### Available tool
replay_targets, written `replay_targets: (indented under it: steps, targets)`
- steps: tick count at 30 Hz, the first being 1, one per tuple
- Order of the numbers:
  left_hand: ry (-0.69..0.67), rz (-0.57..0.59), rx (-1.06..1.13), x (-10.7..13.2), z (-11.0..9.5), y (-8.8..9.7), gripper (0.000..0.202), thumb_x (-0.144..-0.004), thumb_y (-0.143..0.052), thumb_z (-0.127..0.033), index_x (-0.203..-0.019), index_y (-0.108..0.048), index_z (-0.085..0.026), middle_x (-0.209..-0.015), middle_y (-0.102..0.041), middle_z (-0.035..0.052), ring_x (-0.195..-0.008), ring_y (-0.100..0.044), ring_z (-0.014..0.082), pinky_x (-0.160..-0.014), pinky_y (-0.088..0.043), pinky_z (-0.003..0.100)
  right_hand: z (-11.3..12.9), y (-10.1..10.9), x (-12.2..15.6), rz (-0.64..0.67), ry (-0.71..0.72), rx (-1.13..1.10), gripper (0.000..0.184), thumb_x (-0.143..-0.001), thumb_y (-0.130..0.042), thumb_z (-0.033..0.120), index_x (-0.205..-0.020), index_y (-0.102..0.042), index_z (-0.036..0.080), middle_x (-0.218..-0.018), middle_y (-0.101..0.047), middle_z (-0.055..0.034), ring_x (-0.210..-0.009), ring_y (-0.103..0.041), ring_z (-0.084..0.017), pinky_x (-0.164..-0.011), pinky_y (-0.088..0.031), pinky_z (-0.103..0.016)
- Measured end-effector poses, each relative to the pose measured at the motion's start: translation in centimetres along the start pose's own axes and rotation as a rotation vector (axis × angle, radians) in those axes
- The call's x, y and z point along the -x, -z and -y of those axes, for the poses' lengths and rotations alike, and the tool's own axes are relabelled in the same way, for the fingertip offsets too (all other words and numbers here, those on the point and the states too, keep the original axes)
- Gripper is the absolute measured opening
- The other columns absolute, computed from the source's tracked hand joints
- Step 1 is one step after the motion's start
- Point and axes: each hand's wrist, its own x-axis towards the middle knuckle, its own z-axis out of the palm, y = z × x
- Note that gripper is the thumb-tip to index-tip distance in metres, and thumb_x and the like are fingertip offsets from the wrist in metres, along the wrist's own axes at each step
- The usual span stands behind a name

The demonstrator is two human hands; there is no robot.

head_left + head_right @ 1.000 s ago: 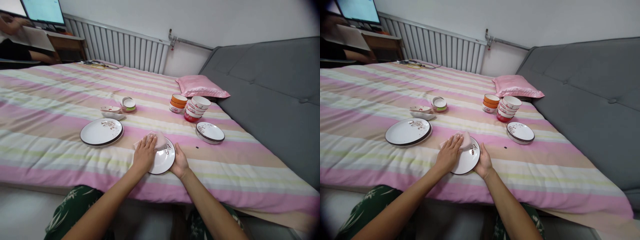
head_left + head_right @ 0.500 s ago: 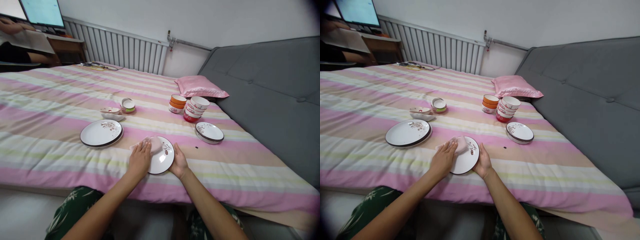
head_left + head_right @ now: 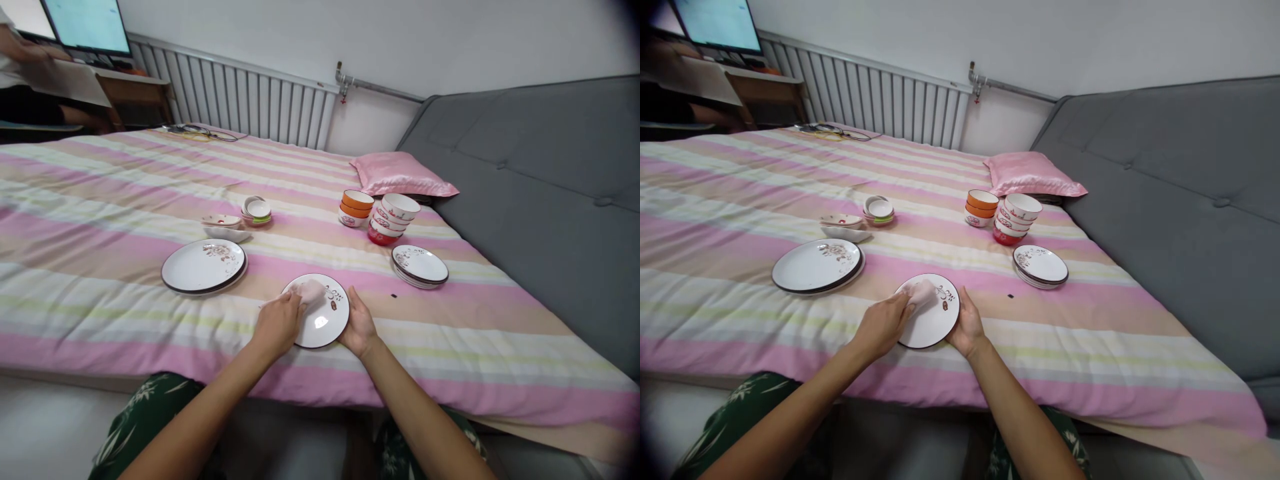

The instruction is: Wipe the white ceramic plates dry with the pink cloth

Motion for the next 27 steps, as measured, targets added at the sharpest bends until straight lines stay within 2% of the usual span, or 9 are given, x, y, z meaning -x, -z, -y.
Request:
replay_targets:
  steps: [4, 10, 14, 17, 20, 22, 24, 27]
  targets:
    - [0.036, 0.026, -0.002, 0.2, -0.4, 0.6, 0.034, -0.091, -0.03, -0.034, -0.091, -0.059, -0.016, -0.085, -0.068, 0.0108, -0.075, -0.065, 0.0232, -0.064, -0.044, 0.03, 0.0, 0.0, 0.0, -0.001, -0.003, 0.0, 0.054, -0.085, -0.034, 0.054, -0.119, -0.052, 0.016, -0.111, -0.064, -0.0085, -0.107, -0.056, -0.024, -0.097, -0.037, -0.045]
    - [-0.048, -0.063, 0.184, 0.5, -0.5, 0.6, 0.044, -0.09, -0.031, -0.046, -0.082, -0.066, -0.021, -0.081, -0.069, 0.0043, -0.075, -0.064, 0.0196, -0.065, -0.043, 0.028, 0.0, -0.2, 0.0, 0.034, -0.006, -0.011, 0.055, -0.085, -0.034, 0.054, -0.12, -0.052, 0.015, -0.112, -0.064, -0.0091, -0.109, -0.055, -0.024, -0.098, -0.036, -0.044]
    - [-0.092, -0.211, 0.306, 0.3, -0.1, -0.3, 0.04, -0.089, -0.036, -0.044, -0.081, -0.069, -0.023, -0.103, -0.067, 0.0035, -0.093, -0.062, 0.0184, -0.078, -0.047, 0.03, 0.1, -0.3, 0.1, 0.036, 0.003, -0.017, 0.055, -0.085, -0.034, 0.054, -0.119, -0.052, 0.014, -0.111, -0.064, -0.0098, -0.108, -0.056, -0.024, -0.098, -0.037, -0.043]
    - [-0.233, -0.302, 0.318, 0.1, 0.1, -0.8, 0.029, -0.086, -0.044, -0.038, -0.091, -0.069, -0.023, -0.119, -0.06, 0.0048, -0.111, -0.053, 0.0205, -0.093, -0.043, 0.035, 0.1, -0.2, 0.1, 0.021, 0.014, -0.018, 0.053, -0.085, -0.035, 0.053, -0.116, -0.054, 0.014, -0.109, -0.065, -0.0092, -0.107, -0.056, -0.023, -0.097, -0.038, -0.043]
    - [-0.472, -0.236, 0.279, -0.1, 0.0, -1.1, 0.033, -0.087, -0.042, -0.031, -0.114, -0.059, -0.022, -0.135, -0.046, 0.0046, -0.129, -0.034, 0.022, -0.104, -0.032, 0.04, 0.2, -0.1, 0.1, 0.008, 0.015, -0.02, 0.051, -0.086, -0.035, 0.051, -0.115, -0.055, 0.014, -0.108, -0.065, -0.0083, -0.107, -0.056, -0.023, -0.097, -0.038, -0.042]
    - [-0.579, -0.14, 0.226, -0.1, -0.1, -1.4, 0.043, -0.09, -0.038, -0.032, -0.132, -0.041, -0.022, -0.142, -0.035, 0.0043, -0.134, -0.021, 0.0209, -0.108, -0.024, 0.042, 0.2, -0.2, 0.1, 0.005, 0.018, -0.017, 0.051, -0.087, -0.035, 0.05, -0.115, -0.055, 0.013, -0.11, -0.065, -0.0088, -0.109, -0.055, -0.022, -0.098, -0.038, -0.041]
    - [-0.624, -0.066, 0.178, -0.1, -0.3, -1.9, 0.051, -0.091, -0.035, -0.036, -0.139, -0.026, -0.021, -0.145, -0.029, 0.0049, -0.136, -0.016, 0.0193, -0.11, -0.019, 0.042, 0.2, -0.4, 0.2, 0.012, 0.014, -0.008, 0.052, -0.087, -0.033, 0.051, -0.115, -0.055, 0.012, -0.112, -0.063, -0.0101, -0.11, -0.054, -0.022, -0.099, -0.037, -0.04]
    - [-0.632, -0.032, 0.135, -0.1, -0.5, -2.8, 0.055, -0.091, -0.033, -0.041, -0.141, -0.019, -0.022, -0.147, -0.023, 0.0063, -0.136, -0.012, 0.0189, -0.111, -0.015, 0.041, 0.2, -0.6, 0.2, 0.033, 0.007, -0.007, 0.055, -0.086, -0.033, 0.052, -0.116, -0.054, 0.011, -0.113, -0.062, -0.0116, -0.112, -0.053, -0.022, -0.1, -0.036, -0.041]
